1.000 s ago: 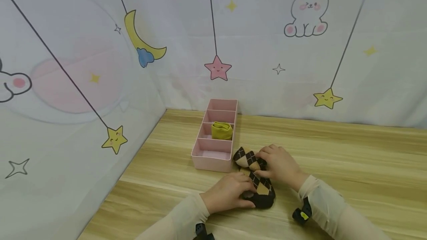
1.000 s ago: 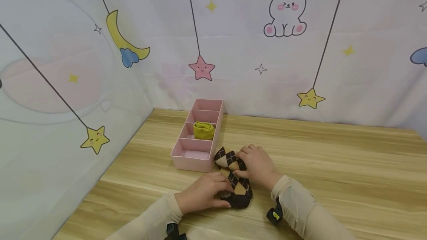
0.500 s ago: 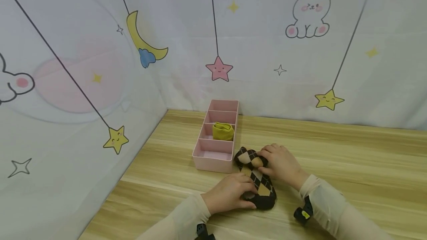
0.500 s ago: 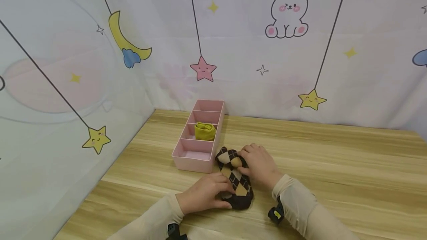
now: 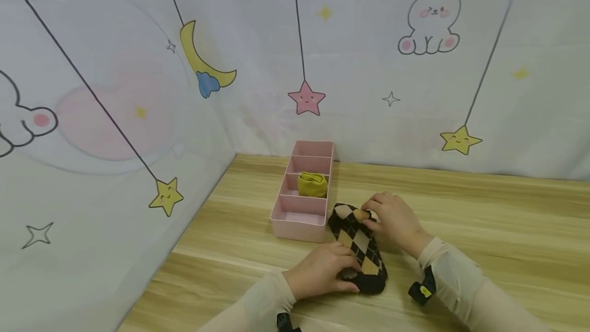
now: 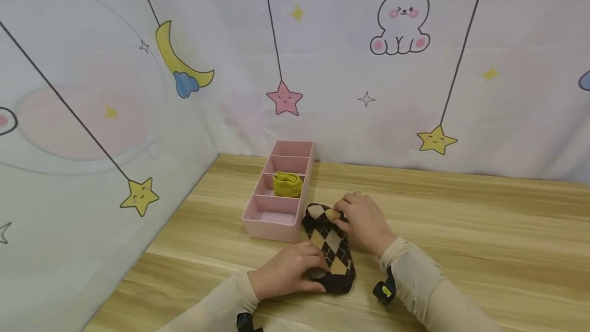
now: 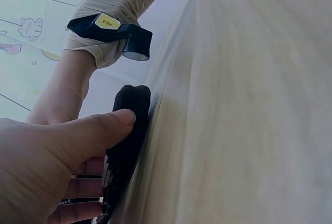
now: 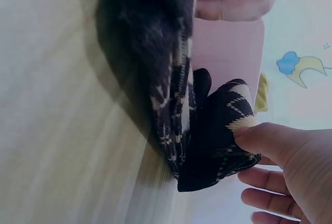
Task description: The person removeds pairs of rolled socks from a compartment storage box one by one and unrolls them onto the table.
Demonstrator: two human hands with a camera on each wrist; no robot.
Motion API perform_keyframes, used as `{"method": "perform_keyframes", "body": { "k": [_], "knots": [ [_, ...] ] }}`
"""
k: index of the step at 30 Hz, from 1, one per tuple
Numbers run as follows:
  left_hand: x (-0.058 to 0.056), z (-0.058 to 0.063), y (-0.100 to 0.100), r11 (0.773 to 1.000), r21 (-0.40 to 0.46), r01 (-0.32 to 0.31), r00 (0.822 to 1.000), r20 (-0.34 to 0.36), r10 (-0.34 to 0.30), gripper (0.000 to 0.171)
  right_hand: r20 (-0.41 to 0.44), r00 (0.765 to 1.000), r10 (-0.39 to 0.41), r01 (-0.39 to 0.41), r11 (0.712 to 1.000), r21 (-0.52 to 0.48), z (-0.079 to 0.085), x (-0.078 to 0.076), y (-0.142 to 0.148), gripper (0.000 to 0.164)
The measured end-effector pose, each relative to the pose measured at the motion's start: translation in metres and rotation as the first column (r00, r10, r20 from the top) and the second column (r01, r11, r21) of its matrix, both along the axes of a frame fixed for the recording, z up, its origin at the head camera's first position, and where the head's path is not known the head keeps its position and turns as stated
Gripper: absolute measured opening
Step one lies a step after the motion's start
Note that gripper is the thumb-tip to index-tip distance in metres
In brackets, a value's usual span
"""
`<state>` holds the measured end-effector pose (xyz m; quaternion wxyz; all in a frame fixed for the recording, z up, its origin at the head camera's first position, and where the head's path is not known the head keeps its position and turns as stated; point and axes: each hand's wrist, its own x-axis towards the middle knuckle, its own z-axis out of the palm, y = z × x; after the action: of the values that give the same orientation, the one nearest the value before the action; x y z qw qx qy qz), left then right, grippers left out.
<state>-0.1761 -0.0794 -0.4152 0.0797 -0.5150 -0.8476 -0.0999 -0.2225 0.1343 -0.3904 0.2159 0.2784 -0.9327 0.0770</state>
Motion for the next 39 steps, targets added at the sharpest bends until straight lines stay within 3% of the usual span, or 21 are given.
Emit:
{"method": "perform_keyframes", "body": {
  "k": [10, 23, 30, 39],
  "knots": [
    [-0.001, -0.002, 0.0, 1.0, 0.02, 0.009, 1.0, -0.013, -0.008, 0.031, -0.039, 0.998, -0.04, 0.036, 0.993, -0.114, -0.002, -0.014, 0.002, 0.019],
    [0.0, -0.002, 0.0, 1.0, 0.014, -0.002, 1.0, -0.026, 0.002, 0.031, 0.098, 0.991, -0.091, 0.108, 0.976, -0.189, -0.01, -0.029, 0.009, 0.014],
    [0.001, -0.002, 0.0, 1.0, 0.021, -0.005, 1.0, -0.015, 0.006, 0.031, 0.201, 0.974, -0.103, 0.128, 0.985, -0.112, -0.013, -0.03, 0.01, 0.014],
    [0.001, -0.002, 0.0, 1.0, 0.01, -0.019, 1.0, 0.001, 0.019, 0.031, 0.277, 0.955, -0.108, 0.123, 0.992, -0.038, -0.016, -0.031, 0.01, 0.037]
  ]
}}
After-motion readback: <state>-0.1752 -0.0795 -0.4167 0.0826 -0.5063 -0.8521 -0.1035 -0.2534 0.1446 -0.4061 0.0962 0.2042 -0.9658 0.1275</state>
